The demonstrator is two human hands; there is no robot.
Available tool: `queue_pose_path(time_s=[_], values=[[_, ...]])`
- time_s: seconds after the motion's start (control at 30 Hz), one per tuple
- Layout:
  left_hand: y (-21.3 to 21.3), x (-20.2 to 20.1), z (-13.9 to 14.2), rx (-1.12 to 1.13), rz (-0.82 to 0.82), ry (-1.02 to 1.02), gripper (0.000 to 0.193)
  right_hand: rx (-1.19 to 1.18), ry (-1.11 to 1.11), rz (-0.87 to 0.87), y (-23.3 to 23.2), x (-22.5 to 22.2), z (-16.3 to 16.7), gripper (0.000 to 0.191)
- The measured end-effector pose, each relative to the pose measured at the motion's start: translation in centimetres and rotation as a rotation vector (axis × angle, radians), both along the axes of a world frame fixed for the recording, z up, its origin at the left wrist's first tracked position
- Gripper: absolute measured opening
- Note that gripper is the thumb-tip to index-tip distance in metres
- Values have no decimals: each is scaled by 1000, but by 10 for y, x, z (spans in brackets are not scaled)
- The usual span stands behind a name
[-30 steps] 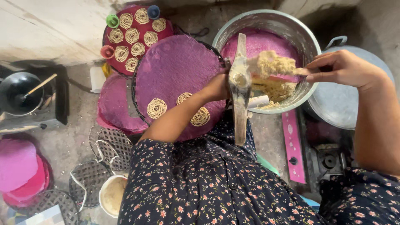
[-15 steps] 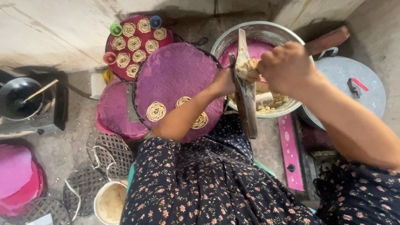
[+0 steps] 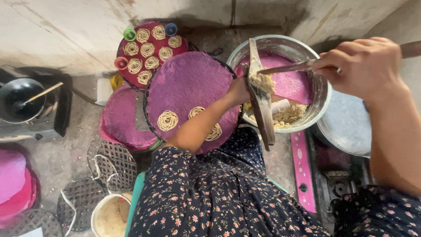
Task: The person sits and uses a wooden hand press to extrude dough into coiled noodle nests, placing each finished nest onto a pink cloth-covered round tray. They scoop dough from a large basin into the press, squeeze the press to form noodles, and arrange the nests in rows, repeating the cycle.
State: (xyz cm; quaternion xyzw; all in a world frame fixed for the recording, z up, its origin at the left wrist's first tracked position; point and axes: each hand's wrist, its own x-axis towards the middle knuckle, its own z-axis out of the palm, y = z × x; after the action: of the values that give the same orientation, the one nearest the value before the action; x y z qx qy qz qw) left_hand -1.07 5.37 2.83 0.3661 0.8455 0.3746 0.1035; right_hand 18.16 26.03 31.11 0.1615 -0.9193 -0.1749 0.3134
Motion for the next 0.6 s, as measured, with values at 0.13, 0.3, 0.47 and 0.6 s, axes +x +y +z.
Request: queue_pose_path(time_s=[0.13,0.3,0.47,0.6], values=[[-2,16,21,145,-73,-52,31,33,-181,-6,4,-10,-13,11],[1,37,44,-44,-30,-262,32,136,-273,121,-38,-31,-39,9],[-2,15,34,52,-36,-103,37,69,-157,28,-9,-19,-4,9],[-6,-6,22,71,33,-103,40,-131,-151,-55,15,11,22,15]])
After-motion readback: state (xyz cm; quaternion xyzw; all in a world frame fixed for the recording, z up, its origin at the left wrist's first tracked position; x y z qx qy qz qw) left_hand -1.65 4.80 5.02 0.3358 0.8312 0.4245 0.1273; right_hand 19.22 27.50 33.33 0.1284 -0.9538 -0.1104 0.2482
